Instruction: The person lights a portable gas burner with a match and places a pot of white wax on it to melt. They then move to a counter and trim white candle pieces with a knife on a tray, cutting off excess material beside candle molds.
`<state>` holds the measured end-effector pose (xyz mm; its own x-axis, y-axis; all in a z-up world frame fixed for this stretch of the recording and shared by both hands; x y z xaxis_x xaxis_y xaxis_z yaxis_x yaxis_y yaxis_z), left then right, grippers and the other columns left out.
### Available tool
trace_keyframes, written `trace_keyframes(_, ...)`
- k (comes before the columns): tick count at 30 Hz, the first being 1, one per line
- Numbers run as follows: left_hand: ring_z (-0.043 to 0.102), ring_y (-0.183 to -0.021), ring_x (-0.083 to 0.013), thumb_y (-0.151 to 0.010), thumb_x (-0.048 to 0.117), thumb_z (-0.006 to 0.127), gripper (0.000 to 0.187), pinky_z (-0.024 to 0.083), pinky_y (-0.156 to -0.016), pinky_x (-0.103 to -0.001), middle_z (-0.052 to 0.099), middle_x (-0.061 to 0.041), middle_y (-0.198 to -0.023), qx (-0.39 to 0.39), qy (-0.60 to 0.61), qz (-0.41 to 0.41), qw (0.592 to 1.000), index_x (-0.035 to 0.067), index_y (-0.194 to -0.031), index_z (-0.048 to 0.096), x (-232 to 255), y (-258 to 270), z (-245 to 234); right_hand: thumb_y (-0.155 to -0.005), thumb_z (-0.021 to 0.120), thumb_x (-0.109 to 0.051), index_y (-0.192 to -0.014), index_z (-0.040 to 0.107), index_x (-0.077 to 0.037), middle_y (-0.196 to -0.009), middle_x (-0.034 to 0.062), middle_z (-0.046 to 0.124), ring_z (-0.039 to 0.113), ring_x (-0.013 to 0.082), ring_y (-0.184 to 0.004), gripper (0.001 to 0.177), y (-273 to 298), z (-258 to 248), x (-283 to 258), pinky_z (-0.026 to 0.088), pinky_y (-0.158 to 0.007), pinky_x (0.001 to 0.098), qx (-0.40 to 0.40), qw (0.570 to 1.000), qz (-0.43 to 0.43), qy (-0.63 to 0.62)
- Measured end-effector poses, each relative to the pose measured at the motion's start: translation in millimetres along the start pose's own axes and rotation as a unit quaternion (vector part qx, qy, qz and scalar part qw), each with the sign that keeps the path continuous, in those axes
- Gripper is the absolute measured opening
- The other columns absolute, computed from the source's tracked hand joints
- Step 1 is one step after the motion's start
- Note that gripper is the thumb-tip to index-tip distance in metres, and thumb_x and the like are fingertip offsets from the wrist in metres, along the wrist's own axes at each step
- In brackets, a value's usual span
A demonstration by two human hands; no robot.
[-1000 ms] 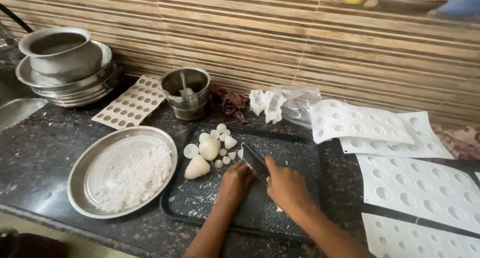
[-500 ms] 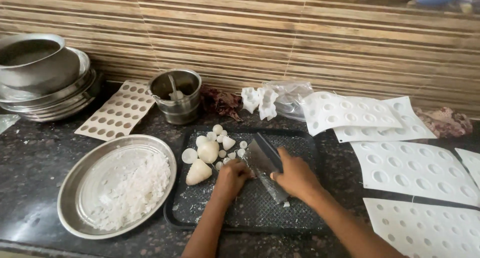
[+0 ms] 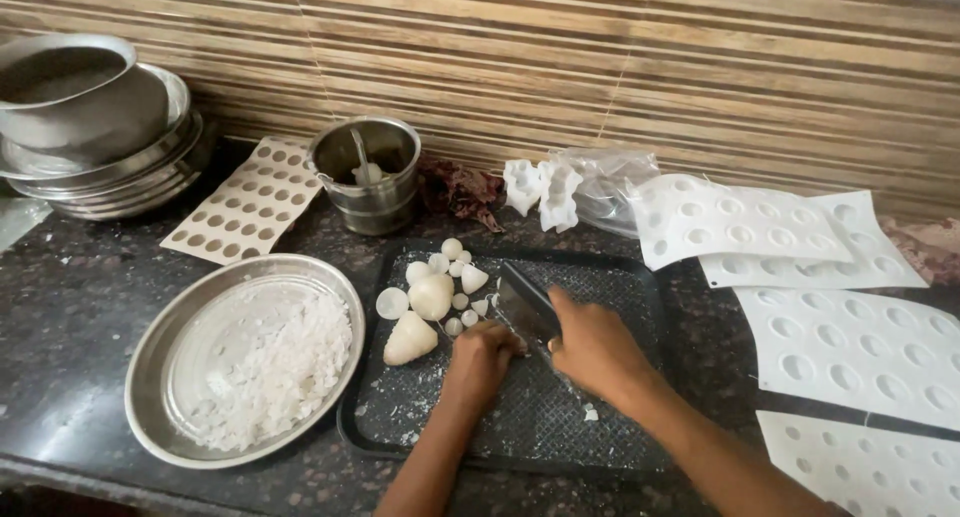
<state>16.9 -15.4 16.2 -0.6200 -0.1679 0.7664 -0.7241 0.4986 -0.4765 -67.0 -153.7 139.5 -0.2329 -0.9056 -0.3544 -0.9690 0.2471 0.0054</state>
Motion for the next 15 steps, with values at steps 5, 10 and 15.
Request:
trace_keyframes(5, 0.072, -0.083, -0.0322, -0.074, -0.003, 0.074, 0.01, 0.058, -0.076, -0.041, 0.073, -0.012, -0.085, 0.003, -0.03, 0.015, 0.999, 0.005, -0.08, 0.076, 4.6, 0.9, 0.0, -0.079, 0.073, -0.011, -0.129, 0.053, -0.003, -0.091, 0.0265, 0.073, 0.072, 0.0433, -0.088, 0.054, -7.7, -7.3, -1.3, 0.058, -0.08, 0.052, -0.033, 0.999, 0.001, -0.022)
trace_keyframes(10, 0.072, -0.081, -0.0316, -0.075, -0.001, 0.075, 0.009, 0.058, -0.074, -0.04, 0.072, -0.011, -0.084, 0.028, -0.031, -0.011, 0.999, 0.005, -0.081, 0.077, 12.6, 4.5, 1.3, -0.081, 0.071, -0.01, -0.139, 0.045, -0.003, -0.092, 0.0267, 0.072, 0.075, 0.0419, -0.084, 0.064, -14.5, 4.8, 8.8, 0.062, -0.076, 0.0504, -0.043, 0.999, -0.024, -0.013)
trace_keyframes(15, 0.071, -0.083, -0.0333, -0.075, -0.001, 0.074, 0.01, 0.058, -0.075, -0.042, 0.072, -0.013, -0.09, 0.038, -0.067, 0.003, 0.997, 0.004, -0.084, 0.075, 13.0, 12.5, 12.1, -0.084, 0.07, -0.014, -0.136, 0.048, -0.007, -0.094, 0.0241, 0.074, 0.076, 0.0406, -0.088, 0.057, -17.3, 15.8, 2.8, 0.062, -0.081, 0.0513, -0.075, 0.997, -0.017, -0.01)
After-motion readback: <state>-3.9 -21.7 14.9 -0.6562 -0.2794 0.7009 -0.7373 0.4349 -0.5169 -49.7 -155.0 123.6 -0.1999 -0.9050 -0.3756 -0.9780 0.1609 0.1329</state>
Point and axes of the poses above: each hand's wrist, its own y-axis away from the middle knuckle, its own z-axis out of the palm, x = y × z, the point moved 3 cm from there along -y, towards the middle knuckle
